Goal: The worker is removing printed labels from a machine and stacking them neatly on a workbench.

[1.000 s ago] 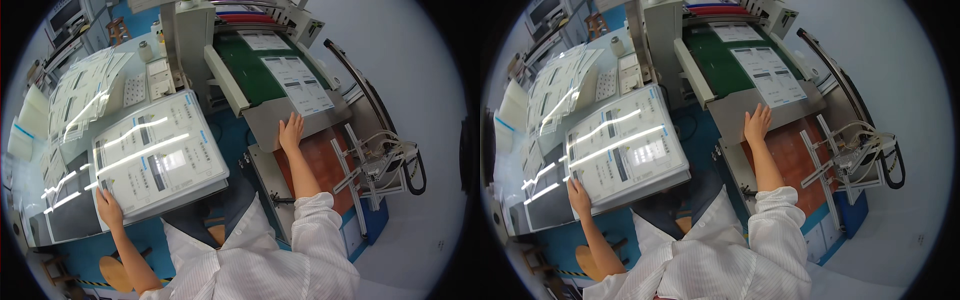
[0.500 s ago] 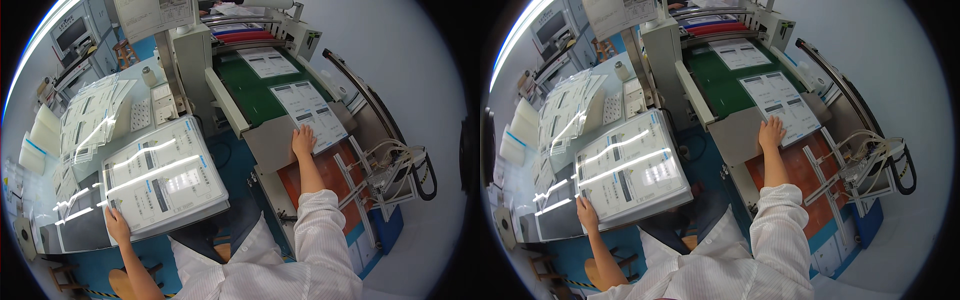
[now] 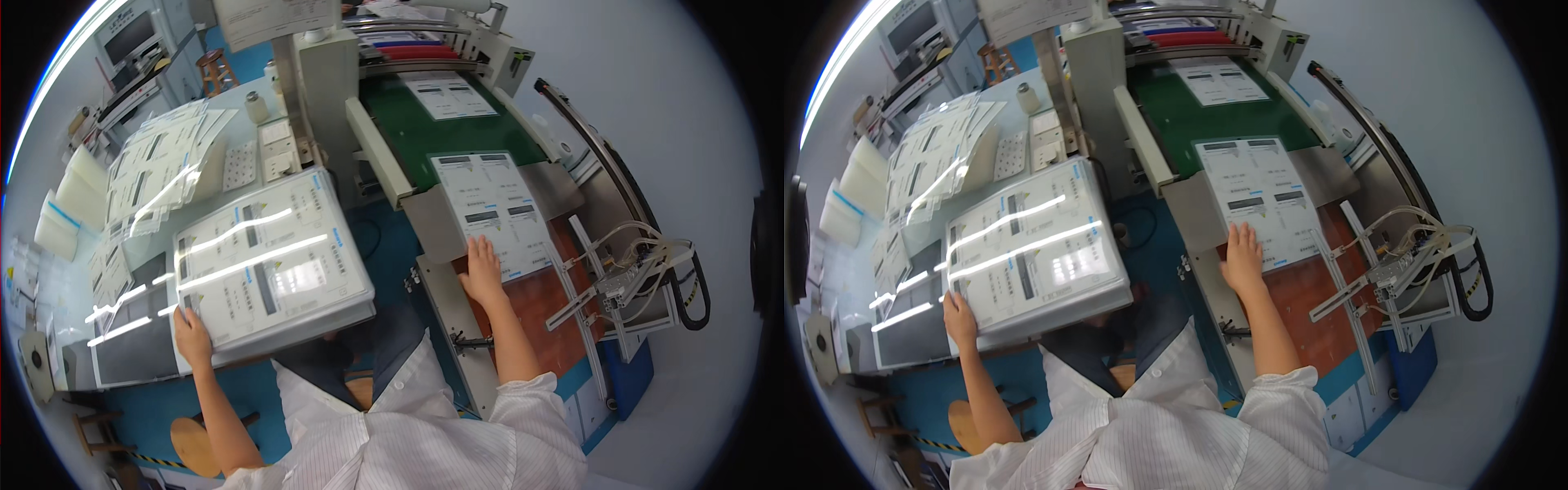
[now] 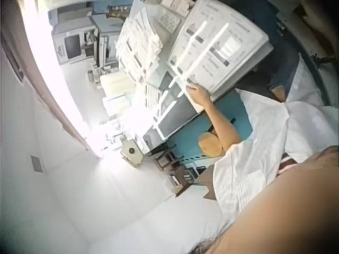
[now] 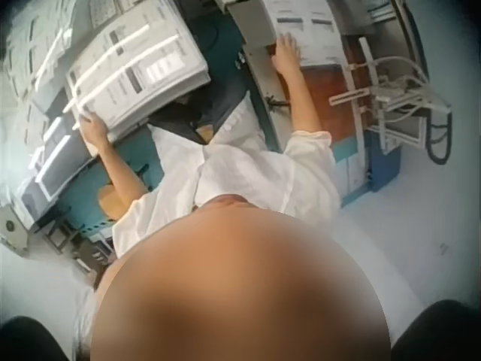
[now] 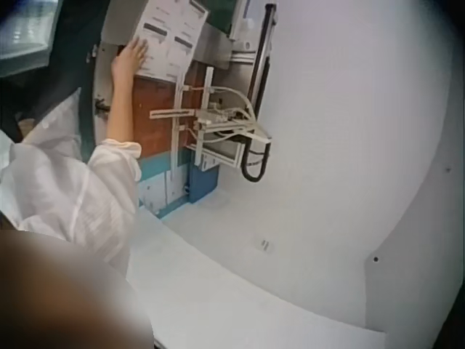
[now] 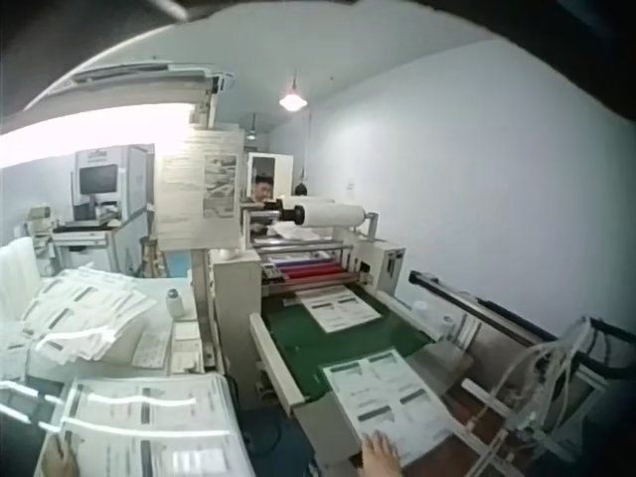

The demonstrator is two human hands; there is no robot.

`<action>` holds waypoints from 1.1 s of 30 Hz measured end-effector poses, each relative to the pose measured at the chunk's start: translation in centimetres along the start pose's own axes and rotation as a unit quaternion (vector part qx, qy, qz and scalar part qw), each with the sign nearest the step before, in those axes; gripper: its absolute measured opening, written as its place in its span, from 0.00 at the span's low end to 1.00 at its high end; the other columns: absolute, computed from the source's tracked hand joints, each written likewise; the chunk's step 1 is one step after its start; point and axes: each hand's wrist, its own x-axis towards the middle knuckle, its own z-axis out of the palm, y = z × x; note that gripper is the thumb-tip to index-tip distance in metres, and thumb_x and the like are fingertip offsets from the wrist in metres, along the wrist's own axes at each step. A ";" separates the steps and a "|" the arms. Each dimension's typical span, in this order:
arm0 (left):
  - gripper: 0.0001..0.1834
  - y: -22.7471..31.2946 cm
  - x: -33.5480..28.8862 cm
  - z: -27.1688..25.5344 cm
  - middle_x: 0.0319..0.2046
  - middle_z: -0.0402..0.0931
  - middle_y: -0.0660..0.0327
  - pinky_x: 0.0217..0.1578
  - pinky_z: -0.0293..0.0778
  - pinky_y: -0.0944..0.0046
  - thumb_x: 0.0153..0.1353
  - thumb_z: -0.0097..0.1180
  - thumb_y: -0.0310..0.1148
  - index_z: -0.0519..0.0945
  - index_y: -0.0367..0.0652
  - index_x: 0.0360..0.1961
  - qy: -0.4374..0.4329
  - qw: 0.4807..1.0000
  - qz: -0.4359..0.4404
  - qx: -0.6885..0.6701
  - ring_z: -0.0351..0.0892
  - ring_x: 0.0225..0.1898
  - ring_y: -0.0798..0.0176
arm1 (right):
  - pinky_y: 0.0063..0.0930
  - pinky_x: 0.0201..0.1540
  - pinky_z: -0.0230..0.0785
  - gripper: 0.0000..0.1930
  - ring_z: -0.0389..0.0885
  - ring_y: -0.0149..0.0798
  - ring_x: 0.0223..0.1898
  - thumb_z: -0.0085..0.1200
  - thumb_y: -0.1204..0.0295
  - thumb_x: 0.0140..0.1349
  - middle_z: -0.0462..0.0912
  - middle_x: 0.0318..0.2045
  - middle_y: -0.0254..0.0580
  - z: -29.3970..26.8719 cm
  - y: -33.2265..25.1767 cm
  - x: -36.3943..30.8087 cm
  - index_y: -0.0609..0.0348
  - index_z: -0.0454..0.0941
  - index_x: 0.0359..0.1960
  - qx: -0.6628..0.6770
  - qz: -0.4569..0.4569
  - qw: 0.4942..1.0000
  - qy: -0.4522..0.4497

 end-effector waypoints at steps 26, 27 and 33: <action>0.23 -0.1 0.4 -6.0 0.29 0.78 0.57 0.21 0.72 0.70 0.68 0.48 0.48 0.79 0.37 0.47 -0.236 0.787 -0.242 -0.516 0.77 0.22 0.67 | 0.49 0.62 0.64 0.17 0.77 0.47 0.55 0.49 0.83 0.57 0.81 0.49 0.41 -4.9 -20.0 -10.2 0.57 0.82 0.46 0.117 -0.585 0.772 0.219; 0.22 -0.3 0.2 -5.9 0.30 0.78 0.58 0.23 0.72 0.69 0.66 0.51 0.46 0.79 0.36 0.47 -0.191 0.864 -0.168 -0.435 0.77 0.24 0.66 | 0.50 0.62 0.64 0.16 0.77 0.47 0.55 0.51 0.82 0.58 0.81 0.49 0.40 -5.0 -20.1 -10.2 0.56 0.82 0.46 0.116 -0.585 0.767 0.236; 0.17 -1.6 -0.4 -5.7 0.36 0.79 0.49 0.43 0.73 0.58 0.60 0.55 0.38 0.79 0.34 0.42 0.010 0.976 -0.034 -0.217 0.79 0.38 0.52 | 0.50 0.64 0.61 0.14 0.76 0.46 0.56 0.51 0.82 0.58 0.82 0.49 0.40 -5.2 -21.6 -10.4 0.56 0.83 0.44 0.154 -0.595 0.755 0.227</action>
